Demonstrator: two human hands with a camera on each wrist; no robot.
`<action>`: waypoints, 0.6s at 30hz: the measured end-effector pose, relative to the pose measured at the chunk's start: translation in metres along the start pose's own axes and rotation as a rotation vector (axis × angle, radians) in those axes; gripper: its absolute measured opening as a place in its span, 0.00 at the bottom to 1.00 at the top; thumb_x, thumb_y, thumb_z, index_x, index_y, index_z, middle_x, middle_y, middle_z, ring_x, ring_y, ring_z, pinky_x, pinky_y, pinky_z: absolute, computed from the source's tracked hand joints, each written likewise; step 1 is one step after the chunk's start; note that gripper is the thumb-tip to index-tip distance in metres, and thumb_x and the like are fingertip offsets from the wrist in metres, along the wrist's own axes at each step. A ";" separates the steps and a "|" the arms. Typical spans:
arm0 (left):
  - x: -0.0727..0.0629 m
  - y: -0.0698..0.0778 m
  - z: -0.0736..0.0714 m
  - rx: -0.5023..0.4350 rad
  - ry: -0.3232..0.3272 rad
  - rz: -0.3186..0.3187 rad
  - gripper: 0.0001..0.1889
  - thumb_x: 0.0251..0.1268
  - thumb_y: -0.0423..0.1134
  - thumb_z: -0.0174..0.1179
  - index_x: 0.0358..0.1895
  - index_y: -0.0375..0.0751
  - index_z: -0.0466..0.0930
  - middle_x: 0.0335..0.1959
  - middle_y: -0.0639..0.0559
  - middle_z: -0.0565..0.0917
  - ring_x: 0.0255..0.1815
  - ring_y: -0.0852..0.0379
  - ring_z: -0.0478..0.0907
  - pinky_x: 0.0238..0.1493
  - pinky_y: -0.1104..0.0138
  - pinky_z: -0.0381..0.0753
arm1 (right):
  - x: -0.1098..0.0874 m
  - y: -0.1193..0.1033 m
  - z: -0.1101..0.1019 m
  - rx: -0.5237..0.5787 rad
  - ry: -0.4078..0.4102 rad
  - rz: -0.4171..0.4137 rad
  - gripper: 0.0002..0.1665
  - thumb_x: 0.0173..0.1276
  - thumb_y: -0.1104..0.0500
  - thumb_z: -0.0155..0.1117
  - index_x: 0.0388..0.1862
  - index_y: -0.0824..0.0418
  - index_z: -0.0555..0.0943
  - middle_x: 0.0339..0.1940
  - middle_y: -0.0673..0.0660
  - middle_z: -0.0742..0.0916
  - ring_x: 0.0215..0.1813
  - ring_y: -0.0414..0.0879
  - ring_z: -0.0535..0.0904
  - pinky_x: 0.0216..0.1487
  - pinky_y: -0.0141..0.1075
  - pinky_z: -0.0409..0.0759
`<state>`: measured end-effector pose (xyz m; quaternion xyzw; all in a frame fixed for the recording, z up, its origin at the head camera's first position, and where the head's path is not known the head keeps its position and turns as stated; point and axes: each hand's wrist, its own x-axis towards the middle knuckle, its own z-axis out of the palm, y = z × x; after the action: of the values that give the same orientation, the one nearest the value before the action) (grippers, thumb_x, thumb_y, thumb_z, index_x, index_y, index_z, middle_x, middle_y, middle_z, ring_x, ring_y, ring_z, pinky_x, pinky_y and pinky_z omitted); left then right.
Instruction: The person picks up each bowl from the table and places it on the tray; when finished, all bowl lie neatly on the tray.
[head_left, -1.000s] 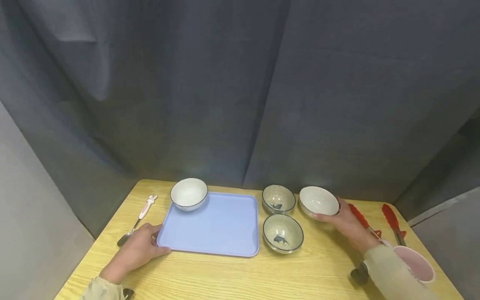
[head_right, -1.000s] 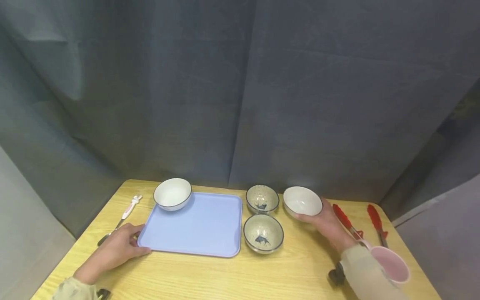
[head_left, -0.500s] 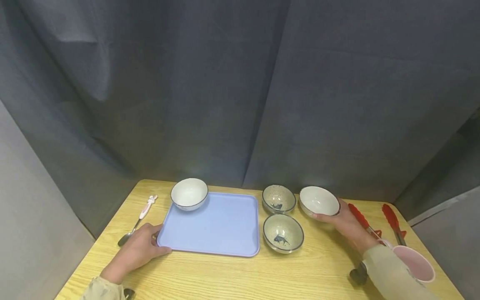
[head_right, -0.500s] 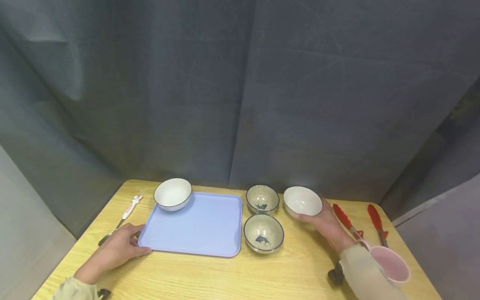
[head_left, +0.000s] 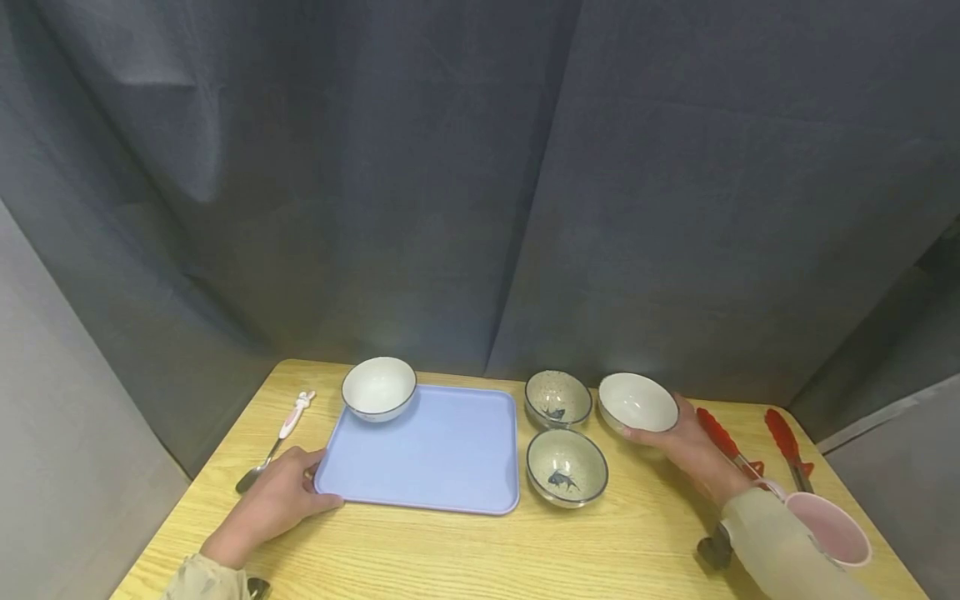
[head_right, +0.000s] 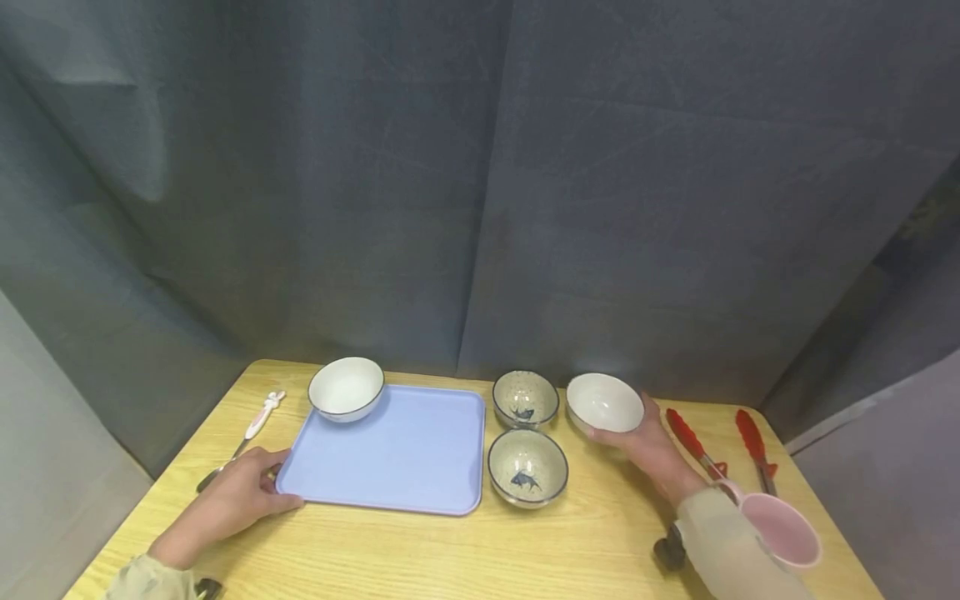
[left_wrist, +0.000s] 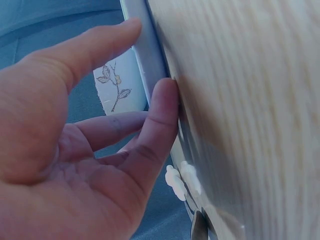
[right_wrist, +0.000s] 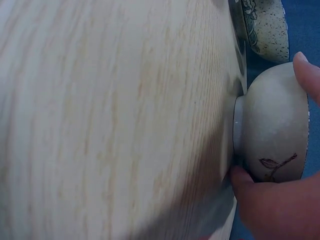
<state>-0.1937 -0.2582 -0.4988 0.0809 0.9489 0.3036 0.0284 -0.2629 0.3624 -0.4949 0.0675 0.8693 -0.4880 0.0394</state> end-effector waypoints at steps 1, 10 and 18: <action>0.000 0.000 0.000 0.000 0.001 -0.001 0.41 0.55 0.46 0.88 0.72 0.32 0.84 0.44 0.46 0.86 0.42 0.58 0.82 0.40 0.66 0.81 | 0.000 0.000 0.000 0.002 0.002 -0.001 0.77 0.70 0.45 0.85 0.95 0.65 0.38 0.90 0.76 0.59 0.86 0.73 0.64 0.86 0.67 0.66; 0.000 0.001 0.000 0.009 0.000 -0.022 0.42 0.55 0.46 0.88 0.73 0.32 0.84 0.44 0.46 0.85 0.41 0.57 0.80 0.40 0.66 0.80 | -0.001 -0.001 0.003 0.015 0.017 0.031 0.77 0.69 0.43 0.85 0.94 0.66 0.41 0.90 0.75 0.60 0.87 0.72 0.63 0.87 0.68 0.64; -0.001 0.002 0.000 0.004 0.000 -0.026 0.42 0.55 0.46 0.88 0.73 0.32 0.84 0.45 0.46 0.85 0.41 0.57 0.80 0.40 0.66 0.80 | -0.008 0.000 0.001 0.016 0.026 0.007 0.74 0.70 0.45 0.84 0.94 0.67 0.43 0.90 0.75 0.62 0.86 0.72 0.65 0.87 0.67 0.66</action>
<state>-0.1921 -0.2568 -0.4981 0.0687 0.9505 0.3014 0.0320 -0.2555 0.3605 -0.4946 0.0773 0.8655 -0.4940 0.0292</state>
